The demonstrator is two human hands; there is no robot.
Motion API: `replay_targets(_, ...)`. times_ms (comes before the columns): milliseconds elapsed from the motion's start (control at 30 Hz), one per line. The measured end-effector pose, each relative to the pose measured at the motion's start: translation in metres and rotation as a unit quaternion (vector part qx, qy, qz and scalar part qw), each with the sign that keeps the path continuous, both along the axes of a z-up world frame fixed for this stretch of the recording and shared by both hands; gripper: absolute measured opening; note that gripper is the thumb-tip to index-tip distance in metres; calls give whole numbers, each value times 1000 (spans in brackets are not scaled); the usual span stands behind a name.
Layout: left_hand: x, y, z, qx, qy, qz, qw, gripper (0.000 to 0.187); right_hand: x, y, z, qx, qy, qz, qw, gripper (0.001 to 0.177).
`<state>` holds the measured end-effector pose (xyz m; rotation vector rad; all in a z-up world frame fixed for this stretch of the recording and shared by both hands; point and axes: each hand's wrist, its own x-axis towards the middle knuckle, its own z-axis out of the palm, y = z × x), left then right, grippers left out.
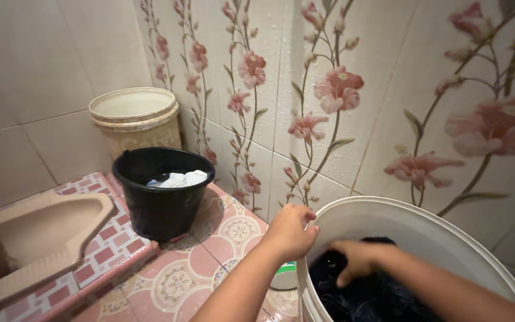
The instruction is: The person hand-washes several garments, including a purple dress, a red cloth, and a dark garment, using a brush and soapy water. They scrub each item on a tiled floor, rinse them, wring out the water, and place them into a laundry basket.
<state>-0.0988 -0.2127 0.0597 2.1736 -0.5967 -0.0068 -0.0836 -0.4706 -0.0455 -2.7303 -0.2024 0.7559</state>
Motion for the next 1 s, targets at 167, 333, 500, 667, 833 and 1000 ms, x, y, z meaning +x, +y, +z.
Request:
replay_targets(167, 5, 4, -10, -50, 10, -3, 999, 30, -22, 23, -8, -105, 15, -4, 994, 117)
replay_targets(333, 7, 15, -9, -48, 109, 14, 993, 29, -11, 25, 35, -211, 26, 1, 977, 132)
replay_targets(500, -5, 22, 6, -30, 0, -3, 1000, 48, -17, 31, 137, -73, -72, -21, 994, 67)
replay_targets(667, -24, -3, 36, 46, -9, -24, 999, 70, 1, 71, 226, 238, -240, -59, 939, 41)
replay_targets(833, -11, -30, 44, -162, 194, 162, 954, 55, 24, 108, 249, 432, -263, -41, 862, 44)
replay_targets(1000, 51, 8, 42, -291, 181, 315, 885, 40, -12, 109, 225, 252, -200, -27, 947, 86)
